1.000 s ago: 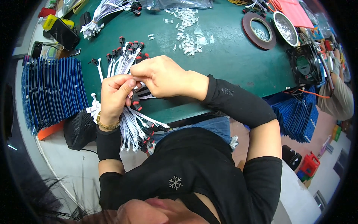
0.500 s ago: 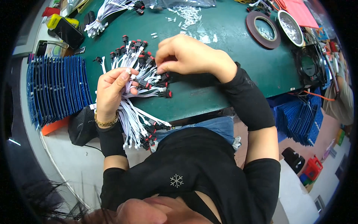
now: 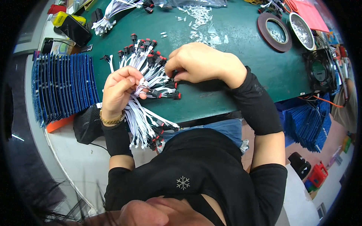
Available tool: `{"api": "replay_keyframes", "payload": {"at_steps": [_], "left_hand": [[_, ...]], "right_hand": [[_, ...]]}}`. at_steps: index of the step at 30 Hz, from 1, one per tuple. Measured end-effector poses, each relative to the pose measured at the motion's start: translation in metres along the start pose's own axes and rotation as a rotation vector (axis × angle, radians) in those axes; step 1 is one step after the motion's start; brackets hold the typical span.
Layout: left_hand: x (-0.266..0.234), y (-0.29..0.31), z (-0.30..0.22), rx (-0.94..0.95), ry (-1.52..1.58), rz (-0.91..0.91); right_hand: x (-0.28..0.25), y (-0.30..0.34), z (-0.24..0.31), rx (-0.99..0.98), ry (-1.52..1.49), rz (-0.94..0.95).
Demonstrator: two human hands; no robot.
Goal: The person assembles plastic connectors onto wire harnesses by hand.
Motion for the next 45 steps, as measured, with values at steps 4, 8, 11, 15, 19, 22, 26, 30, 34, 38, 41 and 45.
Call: {"api": "replay_keyframes", "payload": {"at_steps": [4,8,11,15,19,22,26,30,34,38,41,45], "left_hand": [[-0.002,0.000,0.003,0.013,-0.030,0.004],[-0.002,0.000,0.004,0.039,-0.061,-0.031],[0.001,-0.002,0.003,0.016,-0.046,0.011],[0.005,0.001,0.001,-0.063,-0.039,0.122],[0.008,0.003,0.001,-0.071,-0.208,0.077],[0.012,0.005,-0.001,-0.050,-0.236,0.125],[0.017,0.002,0.010,-0.030,-0.192,0.214],[0.021,0.004,0.011,0.046,-0.203,0.153],[0.014,0.002,0.010,0.036,-0.246,0.059],[0.013,0.003,0.010,0.058,-0.185,-0.003],[0.016,0.002,0.010,0.112,-0.160,0.048],[0.016,0.002,0.011,0.129,-0.175,0.049]], "right_hand": [[0.003,0.000,0.002,-0.022,0.057,-0.041],[0.009,0.000,0.002,-0.067,0.163,-0.152],[0.012,-0.001,0.001,-0.099,0.321,-0.258],[0.010,-0.005,-0.005,-0.172,0.379,-0.363],[0.006,-0.008,-0.010,-0.223,0.376,-0.372],[0.006,-0.009,-0.012,-0.239,0.282,-0.368],[-0.004,-0.008,-0.027,-0.105,-0.062,-0.474],[-0.009,-0.031,-0.041,0.049,0.117,-0.643],[-0.010,-0.047,-0.051,0.236,0.286,-0.545],[-0.007,-0.047,-0.041,0.290,0.360,-0.480],[-0.006,-0.041,-0.045,0.211,0.429,-0.504],[-0.010,-0.027,-0.046,0.037,0.373,-0.619]]}}
Point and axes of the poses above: each hand's wrist, its own y-axis away from the middle knuckle, its own x-axis out of the palm, z = x × y, the point moved 3 cm from there along -y, towards the middle knuckle, and after that the axes turned 3 degrees about x, right-handed, at the moved point
